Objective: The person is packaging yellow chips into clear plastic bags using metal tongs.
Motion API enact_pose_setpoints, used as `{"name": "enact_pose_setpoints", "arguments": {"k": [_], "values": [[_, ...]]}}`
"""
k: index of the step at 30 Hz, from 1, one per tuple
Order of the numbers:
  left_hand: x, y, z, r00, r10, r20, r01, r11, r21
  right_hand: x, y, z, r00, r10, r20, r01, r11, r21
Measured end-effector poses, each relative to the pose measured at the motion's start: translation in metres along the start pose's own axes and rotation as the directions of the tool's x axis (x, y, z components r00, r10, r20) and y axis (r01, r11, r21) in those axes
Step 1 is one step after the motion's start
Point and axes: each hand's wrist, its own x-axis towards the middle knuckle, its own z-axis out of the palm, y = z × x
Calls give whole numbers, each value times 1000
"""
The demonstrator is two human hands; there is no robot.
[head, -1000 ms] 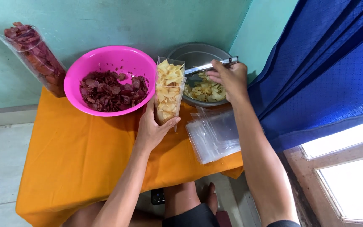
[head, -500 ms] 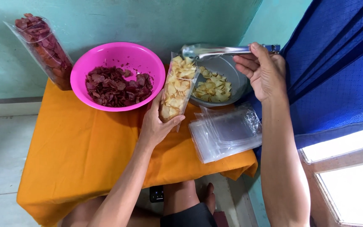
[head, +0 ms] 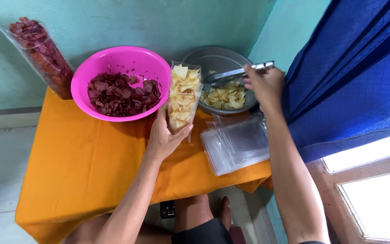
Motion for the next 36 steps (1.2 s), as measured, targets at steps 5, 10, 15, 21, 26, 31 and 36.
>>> {"name": "enact_pose_setpoints", "arguments": {"k": [5,10,15,21,26,31,36], "values": [[2,6,1,1000,28,-4,-28,1000,14,-12,-16,21,998,27,48,-28,1000,11],[3,3,2,999,34,0,-34,999,20,-10,-16,31,990,54,128,-63,996,67],[3,7,3,999,33,-7,-33,999,18,-17,-22,31,975,125,184,-142,986,84],[1,11,3,1000,16,3,-16,1000,21,-18,-25,25,965,205,162,-232,958,167],[1,15,4,1000,2,-2,-2,1000,30,-16,-36,7,960,234,155,-269,926,265],[1,17,3,1000,-28,4,28,999,21,-18,-60,-19,953,265,148,-302,862,408],[1,7,4,1000,-16,4,16,999,42,-16,-81,-31,961,238,142,-277,810,516]]}}
